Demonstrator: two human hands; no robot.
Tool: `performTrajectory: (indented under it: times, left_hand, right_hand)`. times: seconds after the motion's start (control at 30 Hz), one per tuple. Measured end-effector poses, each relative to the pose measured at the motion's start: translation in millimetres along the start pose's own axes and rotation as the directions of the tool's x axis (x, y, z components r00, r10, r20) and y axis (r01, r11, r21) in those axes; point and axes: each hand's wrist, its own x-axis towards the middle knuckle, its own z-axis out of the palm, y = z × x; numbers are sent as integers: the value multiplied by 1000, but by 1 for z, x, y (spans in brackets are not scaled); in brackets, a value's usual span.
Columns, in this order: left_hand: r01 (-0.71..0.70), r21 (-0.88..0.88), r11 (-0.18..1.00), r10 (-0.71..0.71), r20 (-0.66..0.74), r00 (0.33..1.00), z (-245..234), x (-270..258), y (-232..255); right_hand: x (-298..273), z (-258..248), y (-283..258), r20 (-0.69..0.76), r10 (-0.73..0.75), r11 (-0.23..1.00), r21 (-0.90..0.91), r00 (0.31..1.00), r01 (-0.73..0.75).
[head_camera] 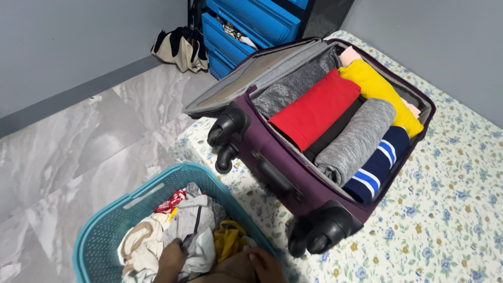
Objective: The person folds a yellow t-shirt and a grey t-shirt on a bed and places them into an open suitcase. The person handles the shirts by hand, smoothing and folding them before packing.
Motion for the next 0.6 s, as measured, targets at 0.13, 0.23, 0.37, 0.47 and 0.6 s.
performTrajectory:
  times: [0.13, 0.23, 0.37, 0.47, 0.6]
  left_hand:
    - [52, -38, 998, -53, -32, 998, -33, -3, 11]
    - [63, -309, 949, -104, -118, 988, -98, -8, 20]
    - [-43, -329, 943, 7, -109, 994, -191, -43, 47]
    - [-139, -217, 966, 108, -148, 983, -235, -89, 73]
    - [-170, -311, 935, 116, -187, 976, -284, -159, 106]
  right_hand:
    - [-21, -3, -27, -17, -11, 1000, 12, 1000, 12]
    - [-45, -3, -68, -61, -56, 998, 2, 997, 56]
    - [-70, -10, -135, -93, -35, 999, 9, 995, 36]
    - [-84, -17, -185, -75, -121, 976, 171, 990, 132]
    - [-105, -40, -250, -16, -204, 945, 259, 979, 201]
